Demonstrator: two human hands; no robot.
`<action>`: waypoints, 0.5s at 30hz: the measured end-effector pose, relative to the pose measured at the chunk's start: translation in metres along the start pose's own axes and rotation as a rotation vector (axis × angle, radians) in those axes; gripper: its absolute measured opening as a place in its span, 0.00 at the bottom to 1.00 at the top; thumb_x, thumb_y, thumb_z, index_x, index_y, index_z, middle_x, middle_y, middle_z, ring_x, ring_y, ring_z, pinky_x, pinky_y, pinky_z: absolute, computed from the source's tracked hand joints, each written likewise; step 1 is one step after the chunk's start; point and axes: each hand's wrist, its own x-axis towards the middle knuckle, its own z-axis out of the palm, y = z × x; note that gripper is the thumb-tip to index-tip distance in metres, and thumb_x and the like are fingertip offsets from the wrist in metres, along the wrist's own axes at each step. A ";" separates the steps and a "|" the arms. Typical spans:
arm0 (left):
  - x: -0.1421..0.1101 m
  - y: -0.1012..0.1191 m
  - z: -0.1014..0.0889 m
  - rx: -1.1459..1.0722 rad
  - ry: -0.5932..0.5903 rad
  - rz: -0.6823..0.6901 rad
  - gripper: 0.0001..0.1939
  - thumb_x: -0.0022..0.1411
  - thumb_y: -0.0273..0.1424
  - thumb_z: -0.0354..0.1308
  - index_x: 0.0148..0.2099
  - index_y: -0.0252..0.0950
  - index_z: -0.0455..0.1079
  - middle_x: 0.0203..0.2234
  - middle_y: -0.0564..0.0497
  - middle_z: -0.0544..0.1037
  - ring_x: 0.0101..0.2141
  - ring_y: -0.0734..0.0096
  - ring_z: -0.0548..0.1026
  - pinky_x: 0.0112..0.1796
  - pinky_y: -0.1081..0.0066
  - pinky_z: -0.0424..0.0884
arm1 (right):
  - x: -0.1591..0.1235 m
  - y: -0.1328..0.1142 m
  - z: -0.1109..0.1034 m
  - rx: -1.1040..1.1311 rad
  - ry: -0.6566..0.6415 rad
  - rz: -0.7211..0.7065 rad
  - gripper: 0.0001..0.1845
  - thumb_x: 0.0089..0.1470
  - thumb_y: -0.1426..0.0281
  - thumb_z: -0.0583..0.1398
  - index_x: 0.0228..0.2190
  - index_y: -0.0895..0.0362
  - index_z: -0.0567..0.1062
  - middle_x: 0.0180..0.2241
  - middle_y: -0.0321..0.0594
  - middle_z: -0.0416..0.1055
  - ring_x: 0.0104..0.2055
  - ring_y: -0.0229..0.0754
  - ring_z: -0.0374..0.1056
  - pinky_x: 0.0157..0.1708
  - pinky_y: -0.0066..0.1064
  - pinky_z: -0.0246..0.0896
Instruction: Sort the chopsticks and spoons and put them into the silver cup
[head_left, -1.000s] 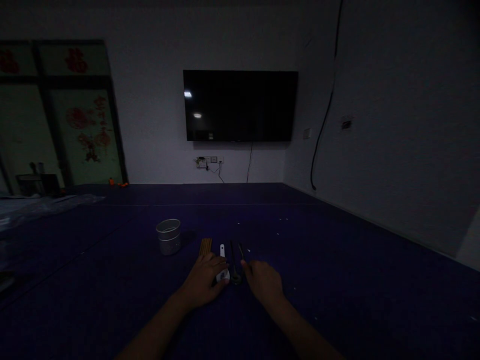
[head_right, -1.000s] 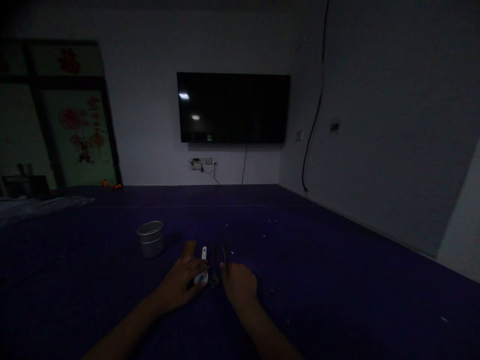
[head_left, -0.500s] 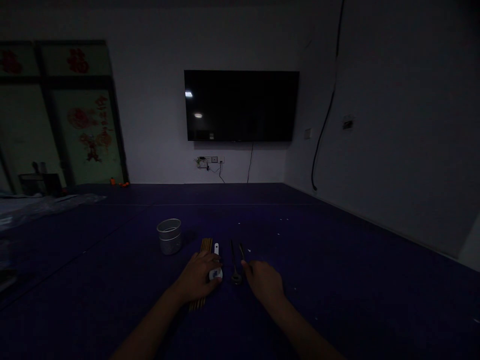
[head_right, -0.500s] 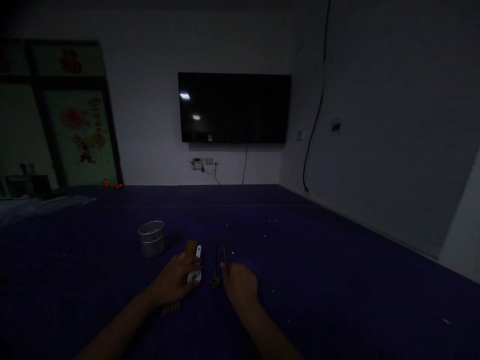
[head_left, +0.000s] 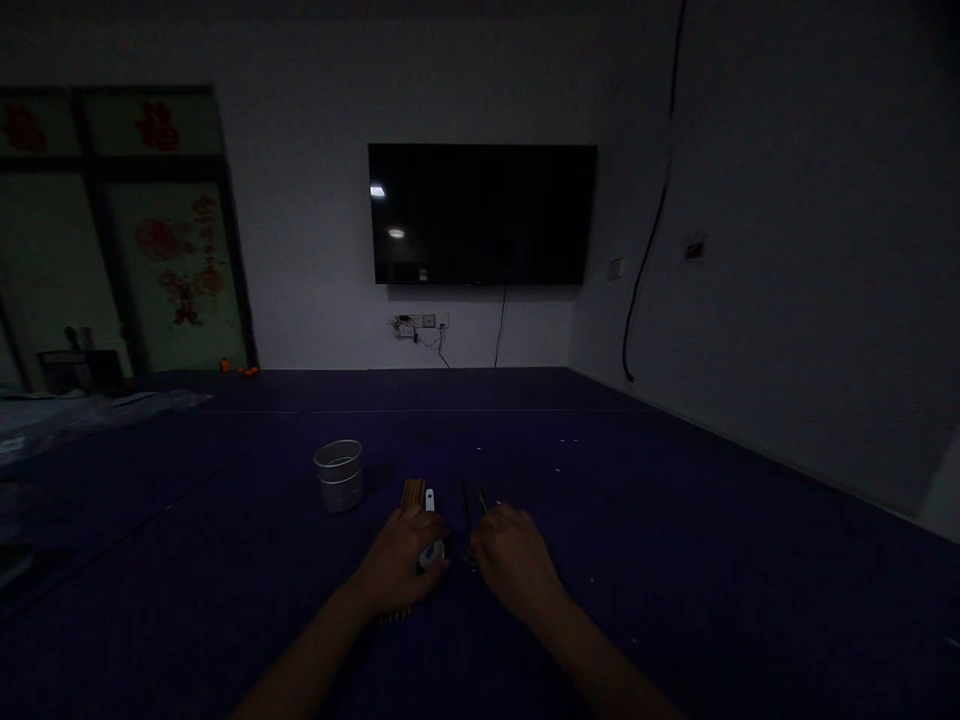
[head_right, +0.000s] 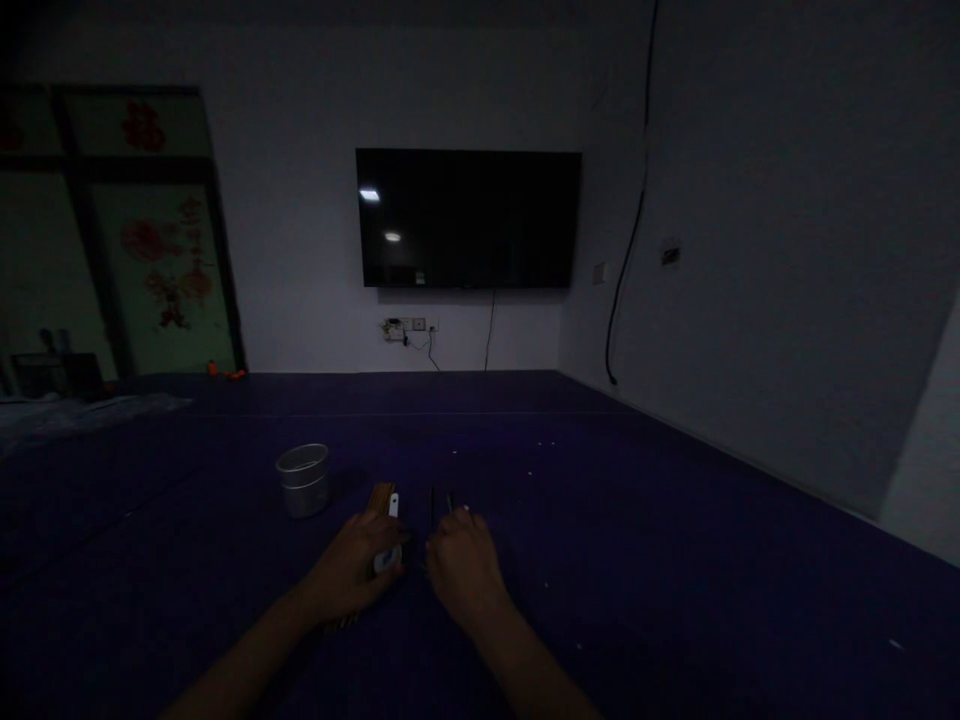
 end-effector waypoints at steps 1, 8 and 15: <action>0.000 0.002 0.001 -0.005 0.002 0.018 0.18 0.58 0.37 0.53 0.52 0.43 0.67 0.49 0.50 0.73 0.49 0.61 0.66 0.48 0.60 0.60 | 0.000 -0.002 0.001 -0.009 -0.008 -0.002 0.17 0.59 0.74 0.49 0.35 0.59 0.78 0.38 0.47 0.74 0.47 0.48 0.64 0.45 0.37 0.53; 0.005 0.012 0.017 0.014 -0.065 0.180 0.18 0.63 0.39 0.49 0.54 0.45 0.65 0.50 0.50 0.72 0.47 0.64 0.66 0.47 0.63 0.60 | 0.002 0.005 0.010 -0.051 -0.006 0.219 0.17 0.56 0.80 0.49 0.37 0.60 0.77 0.41 0.51 0.73 0.45 0.47 0.67 0.42 0.34 0.56; 0.010 0.013 0.020 0.057 -0.128 0.198 0.16 0.64 0.36 0.48 0.54 0.48 0.66 0.45 0.51 0.76 0.45 0.65 0.67 0.45 0.64 0.60 | 0.003 0.010 0.012 -0.040 -0.101 0.328 0.15 0.54 0.80 0.51 0.35 0.60 0.78 0.37 0.51 0.75 0.41 0.45 0.72 0.36 0.28 0.60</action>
